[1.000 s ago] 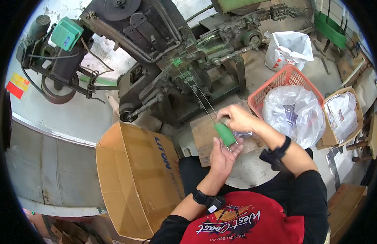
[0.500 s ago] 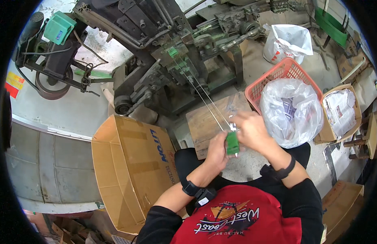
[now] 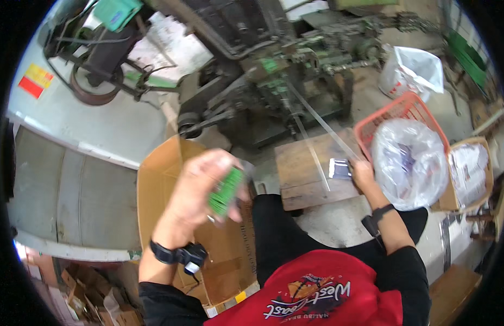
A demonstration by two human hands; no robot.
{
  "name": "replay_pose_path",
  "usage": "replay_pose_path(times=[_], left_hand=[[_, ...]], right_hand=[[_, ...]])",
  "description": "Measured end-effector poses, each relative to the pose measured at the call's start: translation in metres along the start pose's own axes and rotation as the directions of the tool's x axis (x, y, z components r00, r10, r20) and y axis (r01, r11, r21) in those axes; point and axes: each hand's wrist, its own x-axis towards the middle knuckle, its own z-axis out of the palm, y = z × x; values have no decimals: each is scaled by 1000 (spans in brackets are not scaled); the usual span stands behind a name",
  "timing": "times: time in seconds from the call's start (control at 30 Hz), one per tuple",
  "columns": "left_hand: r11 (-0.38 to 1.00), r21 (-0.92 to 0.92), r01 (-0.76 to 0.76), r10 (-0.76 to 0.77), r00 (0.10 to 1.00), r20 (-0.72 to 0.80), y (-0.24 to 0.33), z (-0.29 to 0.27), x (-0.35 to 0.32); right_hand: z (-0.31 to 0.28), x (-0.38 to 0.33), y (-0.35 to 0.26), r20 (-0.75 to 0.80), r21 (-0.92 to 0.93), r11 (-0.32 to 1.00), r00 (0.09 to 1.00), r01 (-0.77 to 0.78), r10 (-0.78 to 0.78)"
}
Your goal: The person operates a packaging machine to seal small green items into plastic bags and places them into a cardboard box. They then manually scoop small yellow items from a table into clear plastic bags and place them into a separate cardboard box.
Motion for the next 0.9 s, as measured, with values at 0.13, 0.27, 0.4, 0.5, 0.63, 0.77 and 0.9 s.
replay_pose_path(times=[0.13,0.27,0.4,0.5,0.63,0.77,0.9], left_hand=[[980,84,-179,197,879,-434,24,-107,-37],[970,81,-228,224,722,-654,-18,-211,-69],[969,45,-242,181,577,-797,-107,-296,-72],[978,-20,-209,86,488,-868,-197,-340,-52],[998,54,-35,64,441,-895,-323,-362,-14],[955,120,271,23,338,-941,-409,-344,11],[992,12,128,-33,338,-941,-500,-335,52]], right_hand=[[15,-8,13,-120,25,1000,993,8,-4],[12,-9,-4,-189,-153,978,967,145,-173],[39,-3,18,-235,-432,888,930,160,-282],[48,8,35,-152,-450,855,922,257,-357],[10,20,16,320,-401,889,943,222,-91],[0,20,-9,243,-319,911,952,260,-187],[-14,29,-46,265,-463,801,921,381,-285]])
